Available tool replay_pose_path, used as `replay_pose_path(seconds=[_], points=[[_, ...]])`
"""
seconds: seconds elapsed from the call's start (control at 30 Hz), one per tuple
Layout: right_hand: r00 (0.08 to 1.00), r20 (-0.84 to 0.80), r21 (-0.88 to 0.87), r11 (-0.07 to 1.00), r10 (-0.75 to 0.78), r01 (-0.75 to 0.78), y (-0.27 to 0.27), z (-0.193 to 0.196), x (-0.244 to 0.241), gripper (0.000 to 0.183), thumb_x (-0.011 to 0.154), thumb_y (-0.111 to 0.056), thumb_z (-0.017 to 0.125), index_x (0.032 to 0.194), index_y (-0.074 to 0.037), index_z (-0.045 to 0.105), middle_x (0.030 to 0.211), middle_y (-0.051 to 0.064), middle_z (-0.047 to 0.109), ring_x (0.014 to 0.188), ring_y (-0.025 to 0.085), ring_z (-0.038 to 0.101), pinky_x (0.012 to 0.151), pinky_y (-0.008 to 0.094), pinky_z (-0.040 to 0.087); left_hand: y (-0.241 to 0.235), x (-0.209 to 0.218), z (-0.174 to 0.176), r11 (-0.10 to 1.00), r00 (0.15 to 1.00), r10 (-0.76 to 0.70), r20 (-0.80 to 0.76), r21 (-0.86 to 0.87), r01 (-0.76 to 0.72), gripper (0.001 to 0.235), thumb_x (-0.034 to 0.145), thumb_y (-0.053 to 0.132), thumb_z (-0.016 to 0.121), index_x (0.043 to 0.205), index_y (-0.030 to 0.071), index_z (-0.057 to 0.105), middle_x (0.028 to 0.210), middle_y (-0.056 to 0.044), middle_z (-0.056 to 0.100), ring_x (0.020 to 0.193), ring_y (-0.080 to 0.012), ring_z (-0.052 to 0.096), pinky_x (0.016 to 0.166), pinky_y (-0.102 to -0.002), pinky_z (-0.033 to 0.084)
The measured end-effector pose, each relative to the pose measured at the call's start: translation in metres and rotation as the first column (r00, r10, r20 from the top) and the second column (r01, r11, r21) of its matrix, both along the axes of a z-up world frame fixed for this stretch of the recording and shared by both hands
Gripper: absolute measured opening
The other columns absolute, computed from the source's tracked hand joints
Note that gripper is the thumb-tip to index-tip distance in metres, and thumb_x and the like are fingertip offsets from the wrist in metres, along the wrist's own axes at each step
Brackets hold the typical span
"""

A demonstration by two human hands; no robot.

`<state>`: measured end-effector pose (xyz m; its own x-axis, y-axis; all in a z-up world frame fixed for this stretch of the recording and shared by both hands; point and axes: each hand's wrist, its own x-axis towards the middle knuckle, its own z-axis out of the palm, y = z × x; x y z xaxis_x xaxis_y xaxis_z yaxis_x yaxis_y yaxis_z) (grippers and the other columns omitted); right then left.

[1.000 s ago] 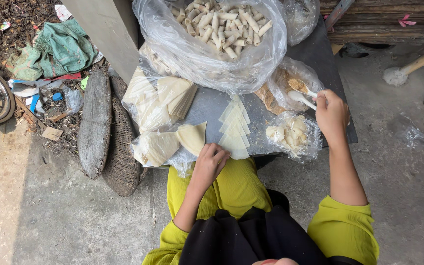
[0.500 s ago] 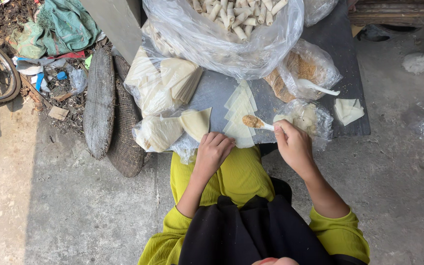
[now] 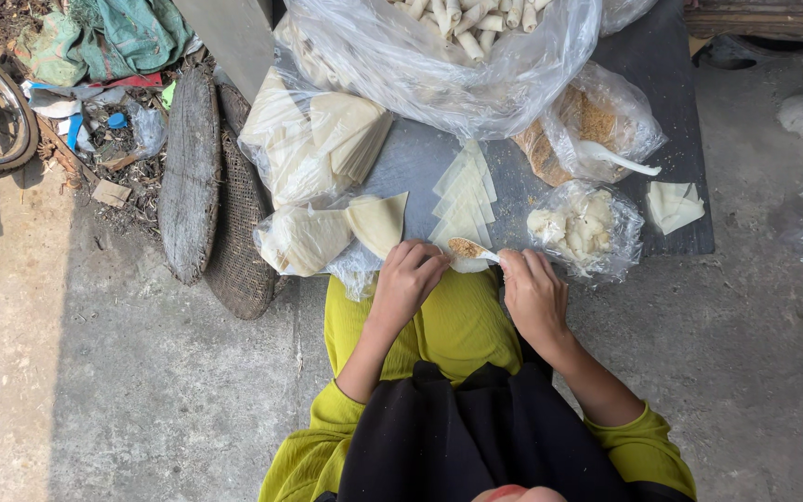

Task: The person sits on the ground and repeatedly wraps small cylindrical food items in triangular paper sheets. They fold the paper around each item and place the finished wraps into a plastic bag.

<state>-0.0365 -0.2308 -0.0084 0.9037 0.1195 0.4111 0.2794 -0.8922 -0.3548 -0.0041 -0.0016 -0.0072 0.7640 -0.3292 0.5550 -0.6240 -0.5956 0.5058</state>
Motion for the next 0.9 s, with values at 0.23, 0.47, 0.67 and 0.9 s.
replay_pose_path(seconds=[0.23,0.47,0.67,0.9], points=[[0.999,-0.042,-0.004,1.0,-0.021,0.021,-0.0043,-0.0077,-0.0009,0.018,0.097,-0.007,0.068,0.113,-0.001,0.071,0.086,0.011,0.065,0.073,0.025,0.066,0.053,0.038,0.051,-0.0003,-0.0005,-0.0013,1.0,1.0,0.005,-0.006,0.009,-0.005,0.015,0.085,0.01,0.079,0.096,0.005,0.07,0.104,-0.004,0.068,0.107,-0.0253,0.064,0.091,-0.039,0.051],[0.999,0.031,-0.01,0.999,-0.038,0.038,-0.0031,-0.0046,-0.0014,0.016,0.098,-0.008,0.068,0.112,-0.003,0.07,0.09,0.011,0.064,0.078,0.029,0.066,0.06,0.041,0.052,-0.0003,-0.0003,-0.0017,1.0,1.0,0.008,0.002,0.016,-0.008,0.015,0.085,0.01,0.079,0.097,0.006,0.071,0.105,-0.004,0.067,0.107,-0.0247,0.063,0.091,-0.038,0.051],[0.998,0.048,0.019,0.999,-0.049,0.048,-0.0023,-0.0041,-0.0026,0.015,0.099,-0.008,0.067,0.112,-0.003,0.07,0.09,0.011,0.063,0.077,0.029,0.066,0.06,0.042,0.051,-0.001,-0.0003,-0.0018,1.0,1.0,0.009,-0.005,0.026,-0.009,0.015,0.084,0.011,0.079,0.096,0.006,0.072,0.104,-0.004,0.067,0.108,-0.0248,0.063,0.09,-0.038,0.051],[0.998,0.023,0.025,0.998,-0.053,0.053,-0.003,-0.0036,-0.0023,0.014,0.099,-0.009,0.067,0.112,-0.003,0.07,0.087,0.011,0.064,0.074,0.029,0.066,0.058,0.041,0.05,-0.0013,-0.0006,-0.0004,0.999,1.0,-0.027,0.003,-0.024,0.027,0.014,0.085,0.009,0.079,0.096,0.005,0.071,0.105,-0.005,0.067,0.105,-0.0244,0.065,0.091,-0.038,0.052]])
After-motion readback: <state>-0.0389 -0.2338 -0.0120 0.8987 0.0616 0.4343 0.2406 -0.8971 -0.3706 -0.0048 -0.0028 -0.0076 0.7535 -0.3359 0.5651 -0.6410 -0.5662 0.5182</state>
